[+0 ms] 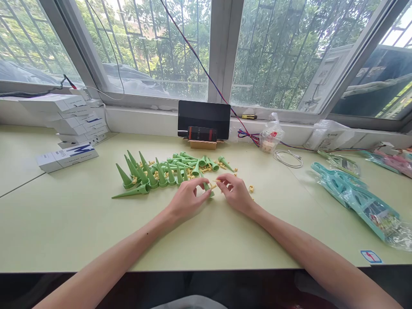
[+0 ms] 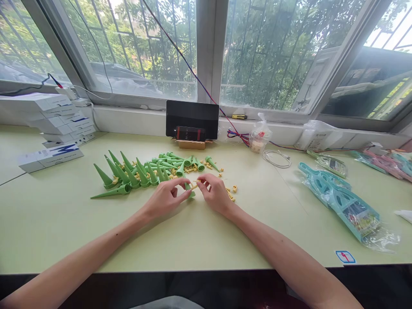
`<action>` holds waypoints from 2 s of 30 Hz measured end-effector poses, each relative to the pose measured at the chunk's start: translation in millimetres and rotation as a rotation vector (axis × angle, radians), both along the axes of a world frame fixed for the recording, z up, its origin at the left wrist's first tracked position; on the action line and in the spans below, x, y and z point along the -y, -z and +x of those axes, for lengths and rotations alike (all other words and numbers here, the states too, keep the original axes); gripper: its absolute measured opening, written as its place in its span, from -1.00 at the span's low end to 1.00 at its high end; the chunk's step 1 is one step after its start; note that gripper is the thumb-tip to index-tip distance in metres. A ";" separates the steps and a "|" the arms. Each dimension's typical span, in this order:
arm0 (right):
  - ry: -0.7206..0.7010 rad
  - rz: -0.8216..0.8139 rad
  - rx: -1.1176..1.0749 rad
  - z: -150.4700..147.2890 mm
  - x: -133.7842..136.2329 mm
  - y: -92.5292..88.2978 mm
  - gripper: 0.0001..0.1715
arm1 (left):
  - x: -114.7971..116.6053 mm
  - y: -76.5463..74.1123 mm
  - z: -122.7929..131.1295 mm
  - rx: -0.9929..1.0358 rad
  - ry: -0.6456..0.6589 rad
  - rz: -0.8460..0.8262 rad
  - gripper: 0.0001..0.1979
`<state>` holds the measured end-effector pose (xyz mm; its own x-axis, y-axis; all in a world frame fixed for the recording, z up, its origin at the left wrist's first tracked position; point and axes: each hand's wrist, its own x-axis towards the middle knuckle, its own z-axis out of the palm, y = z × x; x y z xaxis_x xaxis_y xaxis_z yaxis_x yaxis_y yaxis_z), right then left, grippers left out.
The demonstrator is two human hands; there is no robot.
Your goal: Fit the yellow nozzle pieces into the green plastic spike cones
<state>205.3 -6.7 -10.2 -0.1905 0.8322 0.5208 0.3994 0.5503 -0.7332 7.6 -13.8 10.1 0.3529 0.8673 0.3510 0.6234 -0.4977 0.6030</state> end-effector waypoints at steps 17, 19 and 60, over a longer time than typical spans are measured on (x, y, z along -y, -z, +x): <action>-0.024 0.009 0.027 0.7 3.0 -4.0 -0.83 | -2.7 4.7 -0.7 0.047 -0.047 0.032 -0.74; -0.024 0.010 0.031 0.7 2.8 -4.2 -0.84 | -2.5 4.5 -0.8 0.048 -0.046 0.033 -0.74; -0.120 -0.006 0.098 0.1 1.9 0.2 -0.80 | 0.3 3.3 0.8 0.222 0.011 -0.172 -0.45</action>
<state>205.4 -8.7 -10.4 -0.3389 0.8032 0.4900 0.4010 0.5944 -0.6970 8.4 -14.1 6.8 0.2938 0.9173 0.2687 0.4617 -0.3823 0.8004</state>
